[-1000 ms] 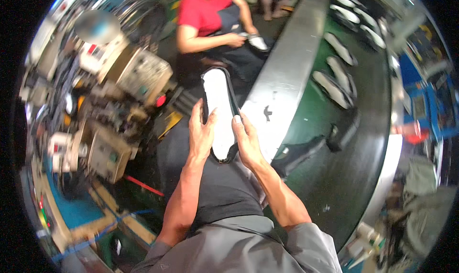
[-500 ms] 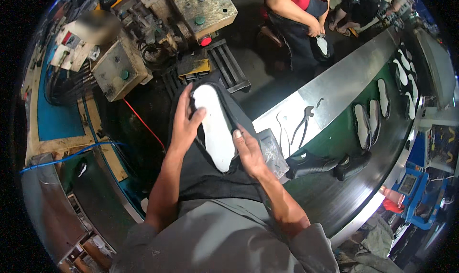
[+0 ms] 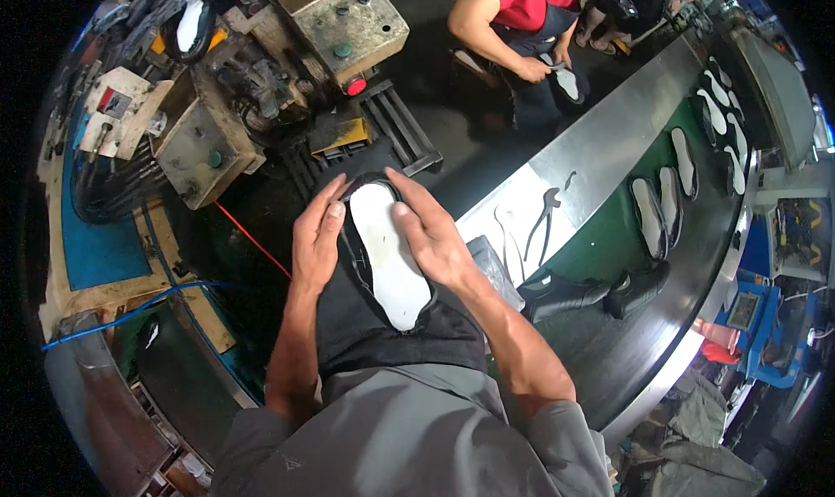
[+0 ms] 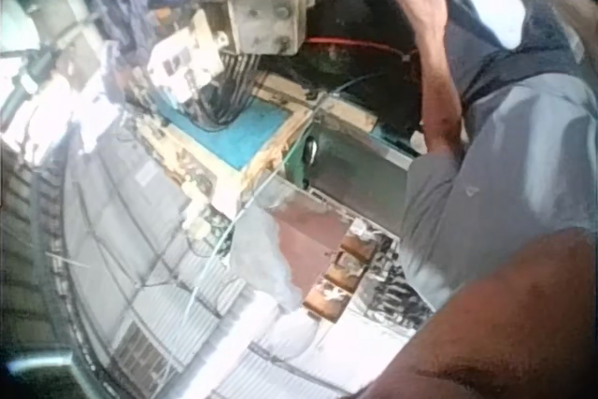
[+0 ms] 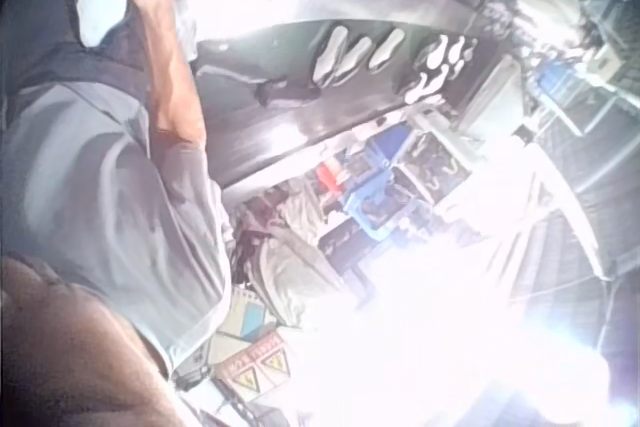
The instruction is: The worker uses a lasting machine to shape and attach shoe uppers to the soles.
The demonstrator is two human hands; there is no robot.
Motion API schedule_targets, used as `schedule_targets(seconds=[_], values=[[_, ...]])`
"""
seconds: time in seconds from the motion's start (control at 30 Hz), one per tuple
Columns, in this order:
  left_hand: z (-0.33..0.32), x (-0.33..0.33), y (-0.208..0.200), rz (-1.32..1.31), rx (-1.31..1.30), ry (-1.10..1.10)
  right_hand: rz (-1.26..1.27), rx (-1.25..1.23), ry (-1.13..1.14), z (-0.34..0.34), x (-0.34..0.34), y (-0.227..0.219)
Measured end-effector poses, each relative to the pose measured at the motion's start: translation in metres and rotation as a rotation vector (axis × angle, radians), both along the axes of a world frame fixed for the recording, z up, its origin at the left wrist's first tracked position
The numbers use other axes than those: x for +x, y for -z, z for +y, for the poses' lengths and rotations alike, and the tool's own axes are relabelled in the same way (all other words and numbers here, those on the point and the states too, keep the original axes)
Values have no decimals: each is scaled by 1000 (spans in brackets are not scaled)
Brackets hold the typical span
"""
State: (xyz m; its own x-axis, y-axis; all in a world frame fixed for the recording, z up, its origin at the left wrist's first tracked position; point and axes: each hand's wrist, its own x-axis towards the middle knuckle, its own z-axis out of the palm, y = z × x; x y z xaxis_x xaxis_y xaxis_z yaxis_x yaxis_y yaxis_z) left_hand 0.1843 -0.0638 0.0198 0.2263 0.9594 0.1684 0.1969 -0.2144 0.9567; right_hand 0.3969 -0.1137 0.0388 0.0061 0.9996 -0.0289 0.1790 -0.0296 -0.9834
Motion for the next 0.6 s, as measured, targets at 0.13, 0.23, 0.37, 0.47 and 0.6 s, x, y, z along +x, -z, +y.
schedule_targets(seconds=[0.13, 0.23, 0.37, 0.47, 0.6], values=[[20, -2, -23, 286, 236, 122, -111, 138, 30, 25, -1, 7], [21, -9, -5, 406, 300, 23, -233, 298, 93, 46, -17, 10], [18, 4, 19, 347, 260, -188, -285, 195, 189, 50, -34, 6], [17, 13, 21, 334, 149, -202, -254, 166, 259, 47, -32, 3], [18, 9, 20, 267, 21, -173, -145, 48, 169, 25, -27, 28]])
